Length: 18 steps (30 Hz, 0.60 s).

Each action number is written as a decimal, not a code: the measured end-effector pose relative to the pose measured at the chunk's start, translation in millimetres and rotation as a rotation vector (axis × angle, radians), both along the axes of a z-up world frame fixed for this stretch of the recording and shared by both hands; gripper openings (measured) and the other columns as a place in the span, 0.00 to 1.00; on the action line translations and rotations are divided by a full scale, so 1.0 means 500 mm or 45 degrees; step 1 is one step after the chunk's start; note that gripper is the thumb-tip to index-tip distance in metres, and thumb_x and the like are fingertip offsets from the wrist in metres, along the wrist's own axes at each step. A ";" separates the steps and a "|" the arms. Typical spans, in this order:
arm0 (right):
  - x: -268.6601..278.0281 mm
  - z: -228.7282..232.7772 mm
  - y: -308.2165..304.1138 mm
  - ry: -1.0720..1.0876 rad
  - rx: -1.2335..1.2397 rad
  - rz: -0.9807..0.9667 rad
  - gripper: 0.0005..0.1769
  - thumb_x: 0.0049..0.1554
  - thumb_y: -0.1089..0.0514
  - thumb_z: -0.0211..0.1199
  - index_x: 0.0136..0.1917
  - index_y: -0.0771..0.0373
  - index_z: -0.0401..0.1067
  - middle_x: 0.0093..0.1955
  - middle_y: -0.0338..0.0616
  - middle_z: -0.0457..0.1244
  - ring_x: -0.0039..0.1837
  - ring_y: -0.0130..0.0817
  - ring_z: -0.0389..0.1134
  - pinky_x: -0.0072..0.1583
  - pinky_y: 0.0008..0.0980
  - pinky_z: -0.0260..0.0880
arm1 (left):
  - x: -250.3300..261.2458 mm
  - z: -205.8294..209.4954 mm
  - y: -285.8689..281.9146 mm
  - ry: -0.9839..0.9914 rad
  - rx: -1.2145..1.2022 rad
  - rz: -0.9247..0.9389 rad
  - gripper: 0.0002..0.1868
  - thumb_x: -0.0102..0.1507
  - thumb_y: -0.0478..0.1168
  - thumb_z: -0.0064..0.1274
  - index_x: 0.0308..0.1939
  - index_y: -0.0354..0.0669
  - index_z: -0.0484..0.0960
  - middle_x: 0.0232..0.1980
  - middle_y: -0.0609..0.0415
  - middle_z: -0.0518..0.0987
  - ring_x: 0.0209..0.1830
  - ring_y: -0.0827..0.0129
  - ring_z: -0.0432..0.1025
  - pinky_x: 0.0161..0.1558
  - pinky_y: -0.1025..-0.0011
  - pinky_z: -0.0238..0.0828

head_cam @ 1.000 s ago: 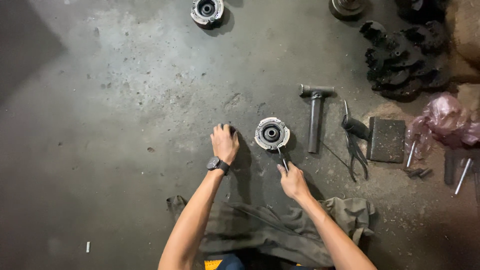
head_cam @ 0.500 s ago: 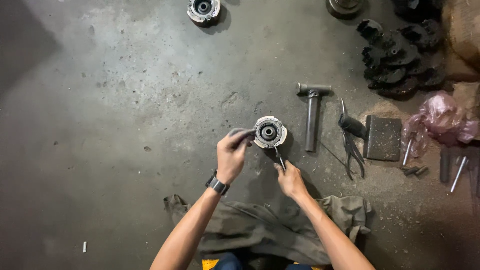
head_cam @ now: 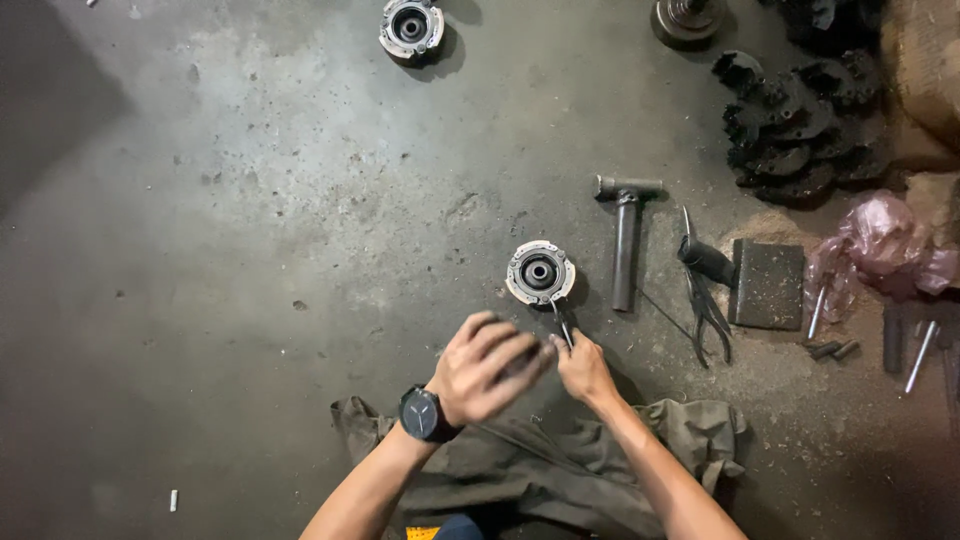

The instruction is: The person grinds a metal ring on a bench grinder, then walks to a work area on the floor. They wipe the ring with a cloth and use pliers to remove a small metal clip from a circular mechanical assembly.

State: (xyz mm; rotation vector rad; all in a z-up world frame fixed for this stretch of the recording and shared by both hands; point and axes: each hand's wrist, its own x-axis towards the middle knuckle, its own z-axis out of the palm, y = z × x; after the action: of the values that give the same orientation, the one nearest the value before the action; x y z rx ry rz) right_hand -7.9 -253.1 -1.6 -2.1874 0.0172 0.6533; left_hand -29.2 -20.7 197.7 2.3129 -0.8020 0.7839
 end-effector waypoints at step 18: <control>-0.005 -0.005 0.002 -0.011 -0.092 -0.008 0.16 0.61 0.55 0.58 0.55 0.71 0.71 0.49 0.70 0.67 0.59 0.67 0.66 0.55 0.53 0.68 | 0.121 -0.375 -0.092 1.068 -0.069 0.543 0.10 0.61 0.40 0.54 0.44 0.41 0.80 0.47 0.43 0.77 0.50 0.48 0.68 0.48 0.50 0.62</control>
State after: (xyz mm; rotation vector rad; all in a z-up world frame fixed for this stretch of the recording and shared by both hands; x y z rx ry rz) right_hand -10.2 -251.8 -4.0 -2.2584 0.0439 0.6486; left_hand 31.0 -66.9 10.3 2.4573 0.0840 -0.0583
